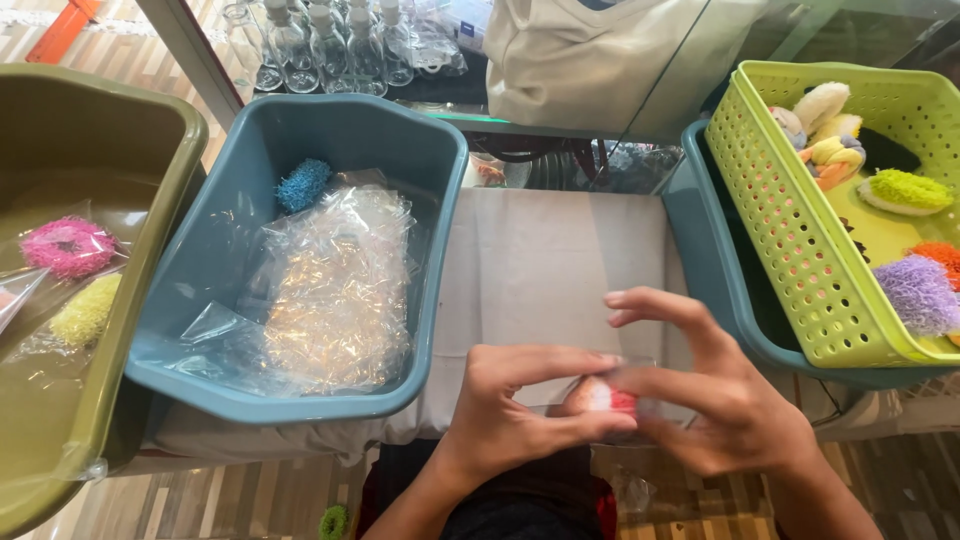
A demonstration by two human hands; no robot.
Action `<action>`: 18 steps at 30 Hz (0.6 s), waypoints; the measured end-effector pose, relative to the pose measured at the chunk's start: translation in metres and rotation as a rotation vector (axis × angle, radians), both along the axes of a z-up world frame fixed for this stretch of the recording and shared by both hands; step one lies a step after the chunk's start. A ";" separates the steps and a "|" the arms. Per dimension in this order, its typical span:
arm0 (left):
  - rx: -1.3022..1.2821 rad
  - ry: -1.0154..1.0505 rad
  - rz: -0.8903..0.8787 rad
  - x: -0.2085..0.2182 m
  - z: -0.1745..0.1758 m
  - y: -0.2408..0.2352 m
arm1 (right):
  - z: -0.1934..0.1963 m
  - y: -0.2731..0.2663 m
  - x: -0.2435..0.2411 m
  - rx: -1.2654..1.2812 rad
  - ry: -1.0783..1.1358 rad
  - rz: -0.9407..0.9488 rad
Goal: The person places small items, including hair ties and plastic rings, into individual clear plastic bags by hand and then puts the packaged items into a large green bin.
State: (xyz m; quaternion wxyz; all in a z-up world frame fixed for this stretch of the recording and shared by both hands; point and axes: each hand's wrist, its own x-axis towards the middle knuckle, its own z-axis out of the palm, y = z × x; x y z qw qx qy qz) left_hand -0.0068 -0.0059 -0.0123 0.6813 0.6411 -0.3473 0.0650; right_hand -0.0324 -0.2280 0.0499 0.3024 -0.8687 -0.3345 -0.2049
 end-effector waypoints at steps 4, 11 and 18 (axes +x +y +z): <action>-0.045 0.026 -0.045 -0.001 -0.002 -0.006 | 0.018 -0.003 0.000 -0.074 0.161 0.169; -0.098 0.099 -0.037 0.001 -0.002 -0.006 | 0.027 -0.026 0.002 -0.259 0.001 0.073; -0.225 0.138 -0.012 -0.001 -0.028 -0.006 | 0.037 -0.010 0.020 -0.142 0.080 0.138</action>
